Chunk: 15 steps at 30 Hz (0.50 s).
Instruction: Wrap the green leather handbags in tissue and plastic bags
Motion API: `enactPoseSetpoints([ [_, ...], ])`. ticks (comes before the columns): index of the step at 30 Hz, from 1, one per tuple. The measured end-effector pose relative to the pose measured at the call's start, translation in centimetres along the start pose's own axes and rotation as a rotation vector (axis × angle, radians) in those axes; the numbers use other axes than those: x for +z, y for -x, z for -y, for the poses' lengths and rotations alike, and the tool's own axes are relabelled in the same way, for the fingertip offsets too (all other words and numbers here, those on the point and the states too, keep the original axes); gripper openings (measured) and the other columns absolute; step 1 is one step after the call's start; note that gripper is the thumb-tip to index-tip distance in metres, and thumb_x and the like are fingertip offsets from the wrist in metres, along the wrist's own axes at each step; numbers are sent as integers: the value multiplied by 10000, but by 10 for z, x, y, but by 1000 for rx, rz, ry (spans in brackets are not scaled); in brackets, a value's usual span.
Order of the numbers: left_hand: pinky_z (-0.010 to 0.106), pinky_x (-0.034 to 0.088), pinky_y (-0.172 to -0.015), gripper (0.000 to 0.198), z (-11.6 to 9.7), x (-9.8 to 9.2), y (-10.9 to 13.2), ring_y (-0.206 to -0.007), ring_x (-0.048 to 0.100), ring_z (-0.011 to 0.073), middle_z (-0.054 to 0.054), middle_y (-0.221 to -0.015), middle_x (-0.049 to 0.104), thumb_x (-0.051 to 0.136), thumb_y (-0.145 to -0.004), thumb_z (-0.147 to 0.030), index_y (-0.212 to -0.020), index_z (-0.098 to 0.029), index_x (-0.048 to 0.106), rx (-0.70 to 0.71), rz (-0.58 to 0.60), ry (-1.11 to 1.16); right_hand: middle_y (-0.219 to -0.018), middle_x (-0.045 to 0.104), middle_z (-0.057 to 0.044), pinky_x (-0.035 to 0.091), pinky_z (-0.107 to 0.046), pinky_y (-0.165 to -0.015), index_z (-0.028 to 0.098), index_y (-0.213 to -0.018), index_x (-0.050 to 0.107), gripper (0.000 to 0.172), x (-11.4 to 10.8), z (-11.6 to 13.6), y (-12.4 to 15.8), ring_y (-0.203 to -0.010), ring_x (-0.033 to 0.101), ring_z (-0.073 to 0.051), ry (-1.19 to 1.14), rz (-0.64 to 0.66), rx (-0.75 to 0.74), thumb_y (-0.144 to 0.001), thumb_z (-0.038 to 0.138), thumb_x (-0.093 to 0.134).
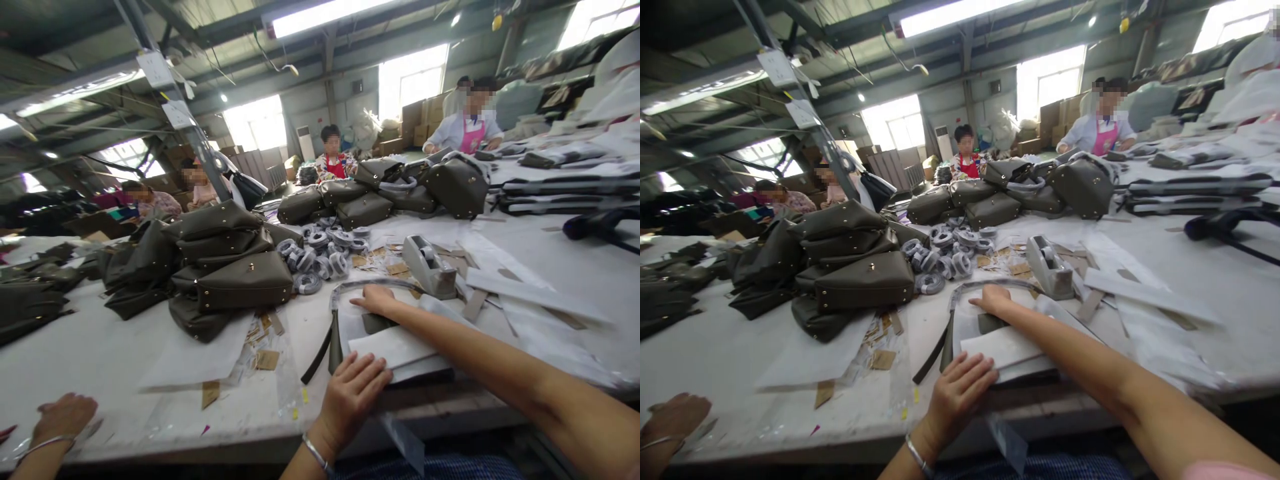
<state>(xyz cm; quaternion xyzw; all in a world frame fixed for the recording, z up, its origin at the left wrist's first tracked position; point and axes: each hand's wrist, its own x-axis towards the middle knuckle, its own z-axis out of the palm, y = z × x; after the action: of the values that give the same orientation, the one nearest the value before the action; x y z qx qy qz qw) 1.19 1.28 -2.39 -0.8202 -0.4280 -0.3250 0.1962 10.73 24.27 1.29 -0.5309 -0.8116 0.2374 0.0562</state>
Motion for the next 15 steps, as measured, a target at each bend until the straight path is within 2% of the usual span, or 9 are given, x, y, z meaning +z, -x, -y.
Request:
enactPoseSetpoints([
  [4, 365, 456, -1107, 264, 0, 4, 4, -1195, 619, 151, -25, -1254, 687, 524, -987, -233, -1213, -261, 657, -11, -1, -8, -1073, 669, -70, 549, -411, -847, 134, -1063, 653, 290, 5, 6, -16, -946, 654, -215, -73, 152, 101, -939, 396, 642],
  [7, 356, 443, -1117, 269, 0, 4, 5, -1201, 611, 140, -44, -1275, 674, 520, -989, -229, -1221, -267, 650, -26, -7, 1, -1052, 658, -58, 570, -367, -778, 136, -1077, 643, 252, 4, 2, -18, -886, 653, -192, -221, 244, 108, -958, 357, 622],
  [12, 355, 418, -1137, 262, 0, 3, 3, -1214, 598, 133, -69, -1294, 660, 528, -985, -227, -1216, -270, 646, -42, -6, 26, -921, 691, -53, 540, -265, -680, 127, -967, 640, 186, 3, -1, -11, -779, 659, -145, -576, 272, 29, -915, 301, 680],
  [15, 354, 414, -1138, 252, -1, 4, 3, -1216, 594, 133, -68, -1299, 658, 527, -987, -244, -1205, -273, 650, -61, -3, 35, -921, 727, -73, 508, -220, -658, 141, -939, 647, 266, -2, 5, -4, -807, 684, -155, -779, 260, -31, -810, 330, 783],
])
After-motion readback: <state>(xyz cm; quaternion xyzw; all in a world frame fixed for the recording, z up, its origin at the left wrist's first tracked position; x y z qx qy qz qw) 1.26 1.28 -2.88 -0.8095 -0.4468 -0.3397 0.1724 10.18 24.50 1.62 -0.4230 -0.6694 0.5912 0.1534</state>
